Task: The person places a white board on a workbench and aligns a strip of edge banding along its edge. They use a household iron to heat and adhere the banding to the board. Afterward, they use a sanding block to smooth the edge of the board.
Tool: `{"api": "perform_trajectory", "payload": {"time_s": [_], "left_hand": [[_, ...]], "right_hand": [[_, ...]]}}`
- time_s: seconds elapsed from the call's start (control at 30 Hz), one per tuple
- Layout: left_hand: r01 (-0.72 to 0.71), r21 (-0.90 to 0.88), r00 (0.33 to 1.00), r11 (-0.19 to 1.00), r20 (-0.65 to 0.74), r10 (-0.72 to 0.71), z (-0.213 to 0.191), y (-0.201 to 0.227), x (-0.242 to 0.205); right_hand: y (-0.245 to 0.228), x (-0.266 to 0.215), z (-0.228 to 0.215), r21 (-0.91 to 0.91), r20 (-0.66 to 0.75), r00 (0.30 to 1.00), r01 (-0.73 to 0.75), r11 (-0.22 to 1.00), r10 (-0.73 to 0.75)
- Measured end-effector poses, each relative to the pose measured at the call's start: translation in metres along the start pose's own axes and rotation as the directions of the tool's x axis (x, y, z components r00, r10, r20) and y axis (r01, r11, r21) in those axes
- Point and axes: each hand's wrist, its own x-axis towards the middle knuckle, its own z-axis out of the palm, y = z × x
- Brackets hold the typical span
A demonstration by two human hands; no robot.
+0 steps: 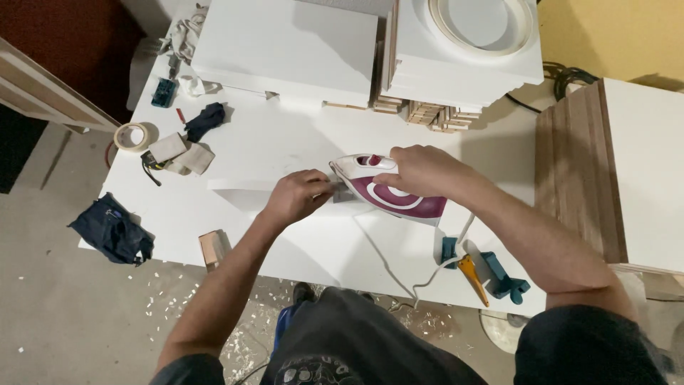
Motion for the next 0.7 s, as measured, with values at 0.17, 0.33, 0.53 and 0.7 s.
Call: {"api": "perform_trajectory", "payload": {"time_s": [0.17,0.33,0.53,0.7], "left_hand": [[-0.005,0.012,1.0,1.0,0.006,0.005,0.004,-0.002,0.0],[0.019,-0.004,1.0,1.0,0.006,-0.019,0.001,0.004,0.0],[0.088,0.038,0.996,0.995,0.025,-0.089,0.0,0.004,-0.002],[0.076,0.022,0.997,0.997,0.026,-0.076,-0.001,0.004,-0.002]], "right_hand": [[0.028,-0.019,-0.001,0.004,-0.006,0.998,-0.063,0.998,0.063],[0.075,-0.042,0.005,-0.009,-0.009,0.984,-0.178,0.984,0.178],[0.117,-0.064,0.013,0.011,0.008,0.969,-0.247,0.969,0.247],[0.119,-0.057,0.019,-0.03,0.011,0.966,-0.257,0.966,0.257]]}}
